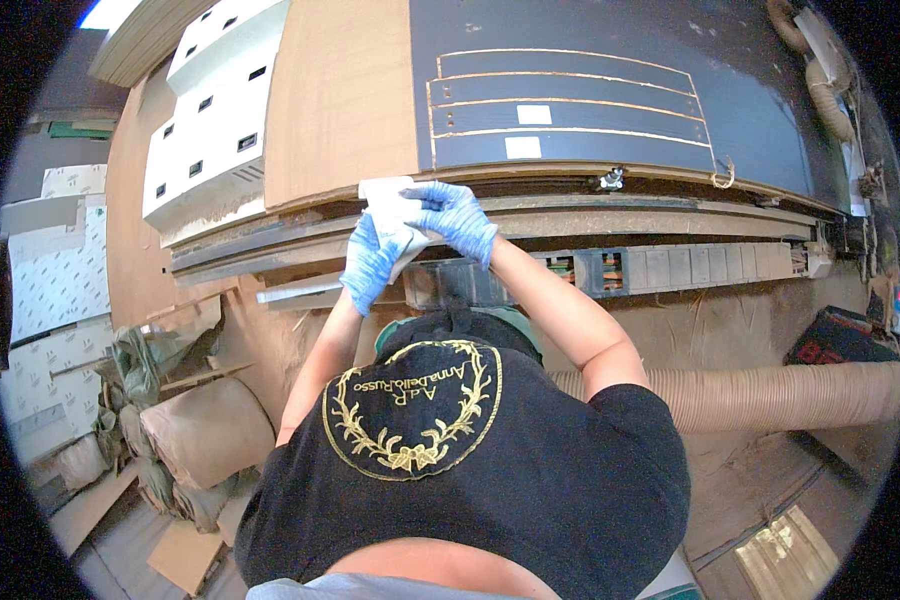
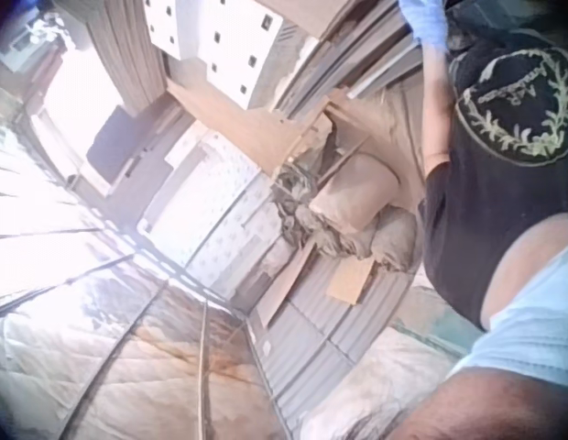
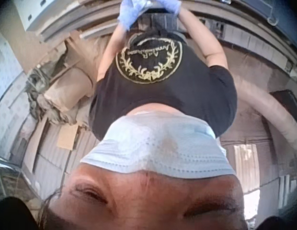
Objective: The person applies small white stickers to a large dark board placed on a workbench. They repeatedly tear off stickers from a roll and place them along pre-marked lines on the board surface.
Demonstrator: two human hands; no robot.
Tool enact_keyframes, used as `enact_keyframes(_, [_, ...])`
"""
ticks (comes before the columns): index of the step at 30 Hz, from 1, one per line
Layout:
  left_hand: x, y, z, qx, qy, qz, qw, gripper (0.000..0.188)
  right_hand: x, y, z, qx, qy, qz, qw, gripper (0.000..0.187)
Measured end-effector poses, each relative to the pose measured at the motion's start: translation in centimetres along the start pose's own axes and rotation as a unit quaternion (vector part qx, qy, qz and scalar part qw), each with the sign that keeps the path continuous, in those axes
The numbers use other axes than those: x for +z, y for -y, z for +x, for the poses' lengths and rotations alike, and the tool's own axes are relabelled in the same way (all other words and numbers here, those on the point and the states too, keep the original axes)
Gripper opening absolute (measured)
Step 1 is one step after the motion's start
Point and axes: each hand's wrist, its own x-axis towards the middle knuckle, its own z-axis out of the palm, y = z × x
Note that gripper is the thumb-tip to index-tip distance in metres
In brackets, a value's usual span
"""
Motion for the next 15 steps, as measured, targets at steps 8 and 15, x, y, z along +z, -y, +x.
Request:
enact_keyframes(8, [0.5,-1.4,0.1,-0.021,0.011,-0.036,0.999,0.034,-0.3,0.5,-0.9,-0.072,-0.050,-0.074,0.993,0.020])
enact_keyframes(15, [0.3,-0.4,-0.9,-0.117,0.076,-0.016,0.990,0.040,-2.6,1.3,0.1,-0.077,-0.033,-0.257,0.963,0.017])
